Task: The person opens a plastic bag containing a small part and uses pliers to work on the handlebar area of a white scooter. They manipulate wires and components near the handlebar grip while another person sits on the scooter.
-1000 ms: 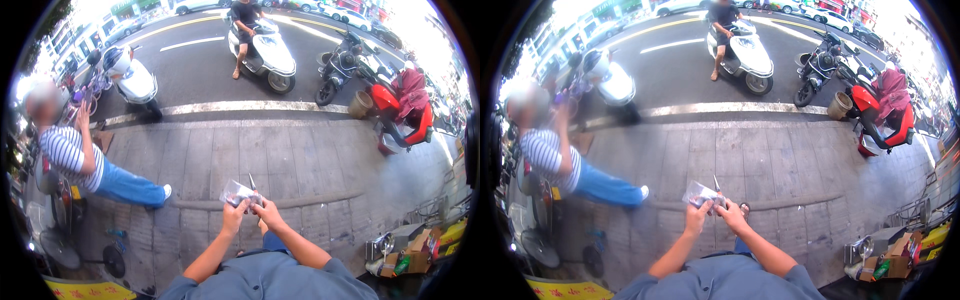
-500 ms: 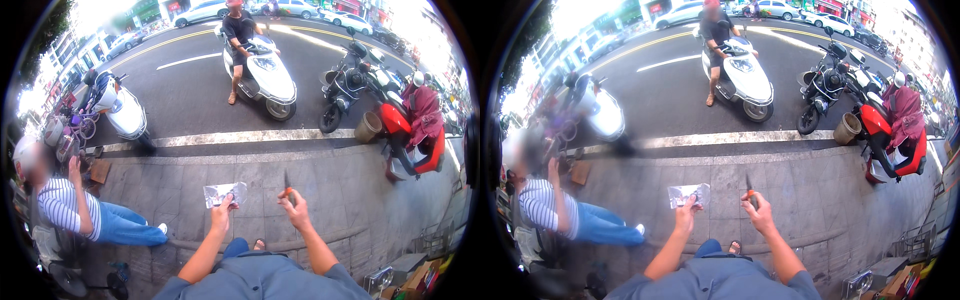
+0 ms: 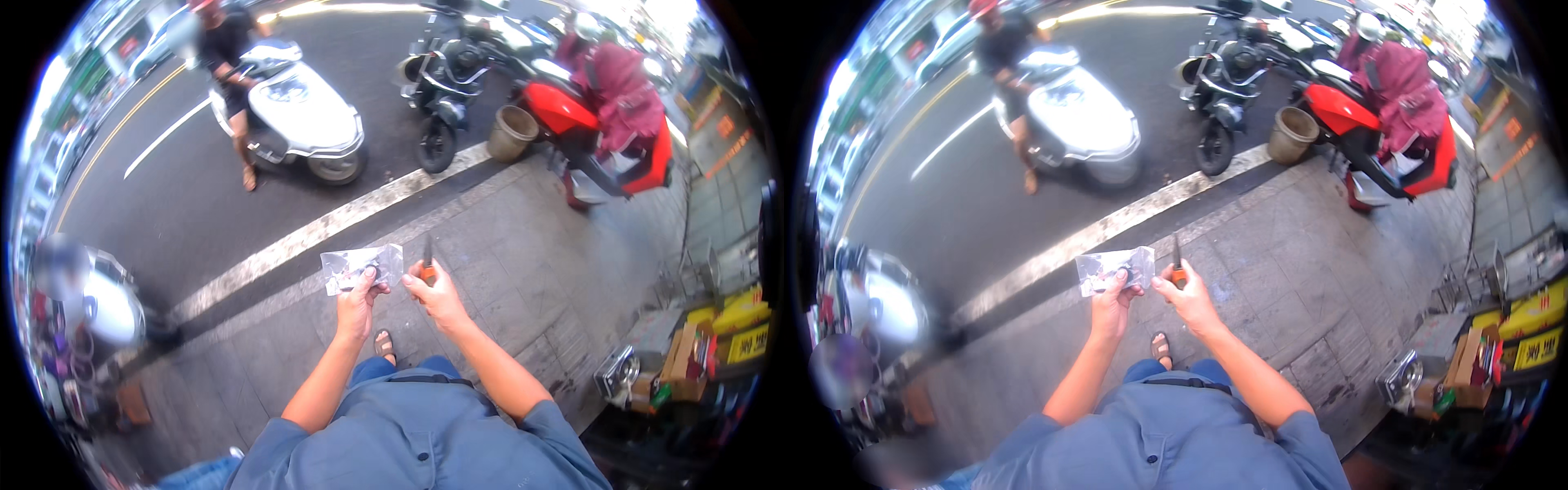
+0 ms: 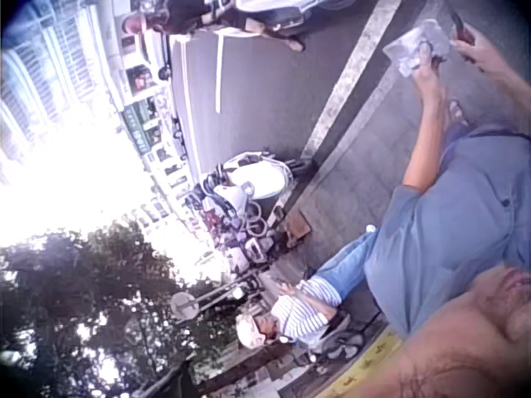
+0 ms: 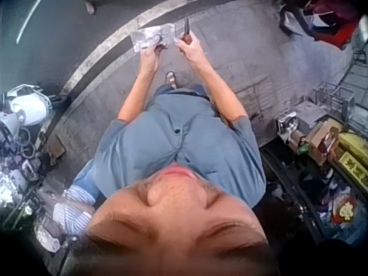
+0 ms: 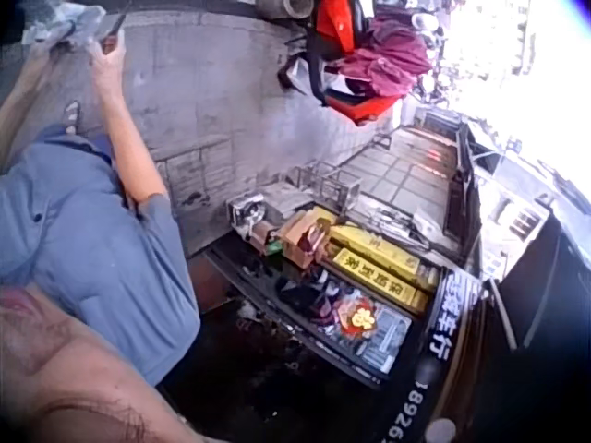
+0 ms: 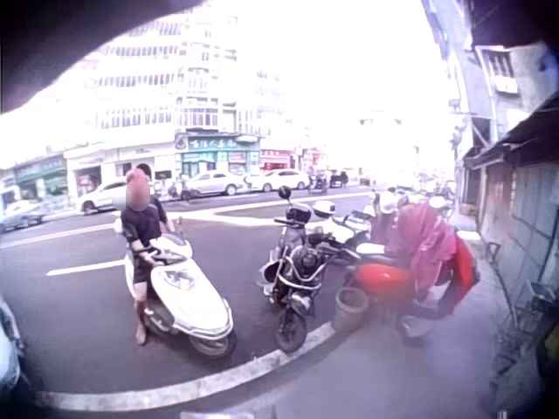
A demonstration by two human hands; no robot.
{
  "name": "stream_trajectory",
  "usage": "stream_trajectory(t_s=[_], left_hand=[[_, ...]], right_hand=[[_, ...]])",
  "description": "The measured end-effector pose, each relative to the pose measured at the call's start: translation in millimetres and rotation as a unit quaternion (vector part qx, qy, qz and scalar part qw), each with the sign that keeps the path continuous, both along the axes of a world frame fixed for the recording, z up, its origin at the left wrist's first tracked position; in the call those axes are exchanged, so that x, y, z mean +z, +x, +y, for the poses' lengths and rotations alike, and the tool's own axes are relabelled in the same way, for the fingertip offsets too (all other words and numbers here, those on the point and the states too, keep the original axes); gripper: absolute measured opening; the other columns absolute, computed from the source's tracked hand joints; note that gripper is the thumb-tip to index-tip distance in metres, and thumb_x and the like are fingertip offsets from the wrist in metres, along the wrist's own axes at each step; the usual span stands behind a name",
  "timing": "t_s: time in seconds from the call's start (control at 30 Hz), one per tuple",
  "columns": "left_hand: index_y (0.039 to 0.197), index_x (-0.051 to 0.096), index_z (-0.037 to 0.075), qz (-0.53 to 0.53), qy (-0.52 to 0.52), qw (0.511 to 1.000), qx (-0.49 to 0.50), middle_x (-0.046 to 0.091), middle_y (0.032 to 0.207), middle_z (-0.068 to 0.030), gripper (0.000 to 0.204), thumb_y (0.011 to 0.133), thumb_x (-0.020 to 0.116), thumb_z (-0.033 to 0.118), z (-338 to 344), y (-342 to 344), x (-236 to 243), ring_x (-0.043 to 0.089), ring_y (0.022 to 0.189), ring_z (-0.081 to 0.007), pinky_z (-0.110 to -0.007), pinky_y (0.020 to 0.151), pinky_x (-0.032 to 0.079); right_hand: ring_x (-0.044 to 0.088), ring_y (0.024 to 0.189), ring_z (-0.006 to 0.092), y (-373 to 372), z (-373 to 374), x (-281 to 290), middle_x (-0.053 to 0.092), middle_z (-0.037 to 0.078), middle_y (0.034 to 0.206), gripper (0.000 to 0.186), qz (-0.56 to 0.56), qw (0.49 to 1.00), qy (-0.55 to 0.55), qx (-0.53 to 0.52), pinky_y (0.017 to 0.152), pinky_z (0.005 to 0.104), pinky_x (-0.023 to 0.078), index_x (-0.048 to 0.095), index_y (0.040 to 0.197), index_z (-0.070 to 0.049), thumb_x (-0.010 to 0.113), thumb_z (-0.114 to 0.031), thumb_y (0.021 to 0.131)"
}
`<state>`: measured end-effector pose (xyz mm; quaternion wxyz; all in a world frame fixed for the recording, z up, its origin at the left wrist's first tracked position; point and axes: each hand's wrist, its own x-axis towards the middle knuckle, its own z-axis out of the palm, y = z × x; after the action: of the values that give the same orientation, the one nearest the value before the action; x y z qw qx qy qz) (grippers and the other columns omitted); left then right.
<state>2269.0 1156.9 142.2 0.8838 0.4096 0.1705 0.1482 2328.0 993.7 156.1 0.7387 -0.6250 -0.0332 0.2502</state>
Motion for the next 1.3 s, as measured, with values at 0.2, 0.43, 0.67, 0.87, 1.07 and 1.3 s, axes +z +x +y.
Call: stream_trajectory(t_s=[0.2,0.43,0.67,0.87,1.07,1.3], left_hand=[[0.104,0.068,0.001,0.015,0.127,0.983,-0.134,0.069,0.09,-0.0058,0.02,0.091,0.073,0.015,-9,148,10,0.064,0.074,-0.0129,-0.027,0.068,0.052],[0.102,0.067,0.005,0.058,0.192,0.966,-0.161,0.067,0.087,-0.0021,0.024,0.087,0.077,0.022,-26,306,-25,0.062,0.072,-0.0103,-0.025,0.059,0.049],[0.101,0.067,0.007,0.055,0.268,0.962,0.006,0.066,0.085,-0.0008,0.022,0.087,0.075,0.021,-64,432,-14,0.059,0.069,-0.0072,-0.024,0.055,0.046],[0.1,0.067,0.004,0.059,0.3,0.951,0.046,0.067,0.085,-0.0011,0.018,0.089,0.074,0.018,-63,547,-14,0.061,0.074,-0.0093,-0.027,0.064,0.049],[0.109,0.068,0.001,0.071,0.281,0.957,-0.03,0.073,0.097,-0.008,0.028,0.085,0.074,0.014,-87,696,-55,0.067,0.09,-0.0123,-0.031,0.08,0.054],[0.117,0.069,0.004,-0.011,0.4,0.905,-0.147,0.074,0.094,-0.0096,0.036,0.087,0.071,0.024,-113,873,-20,0.067,0.086,-0.0158,-0.034,0.082,0.053]], right_hand=[[0.059,0.089,0.0096,131,8,-1,0.067,0.003,0.095,0.033,-0.042,0.999,0.011,-0.02,0.08,0.0293,0.049,0.062,0.111,-0.003,0.075,-0.026,0.091],[0.059,0.088,0.01,300,-26,-43,0.067,0.002,0.092,0.024,-0.065,0.99,-0.084,0.092,0.081,0.0307,0.049,0.065,0.106,-0.004,0.072,-0.022,0.092],[0.067,0.084,0.0204,449,-33,-36,0.072,0.012,0.089,0.031,-0.131,0.975,-0.13,0.125,0.078,0.0369,0.051,0.064,0.105,-0.002,0.073,-0.027,0.087],[0.058,0.082,0.0097,564,-27,-42,0.066,0.001,0.091,0.026,-0.12,0.983,-0.065,0.12,0.074,0.0283,0.048,0.066,0.108,-0.002,0.072,-0.019,0.09],[0.069,0.085,0.0214,693,-59,-46,0.072,0.013,0.09,0.036,-0.088,0.975,-0.196,0.05,0.078,0.0387,0.053,0.064,0.113,0.003,0.073,-0.023,0.089],[0.066,0.094,0.0451,856,-104,-69,0.07,0.024,0.093,0.023,-0.244,0.888,-0.383,-0.068,0.081,0.0495,0.049,0.06,0.103,0.002,0.069,-0.009,0.085]])
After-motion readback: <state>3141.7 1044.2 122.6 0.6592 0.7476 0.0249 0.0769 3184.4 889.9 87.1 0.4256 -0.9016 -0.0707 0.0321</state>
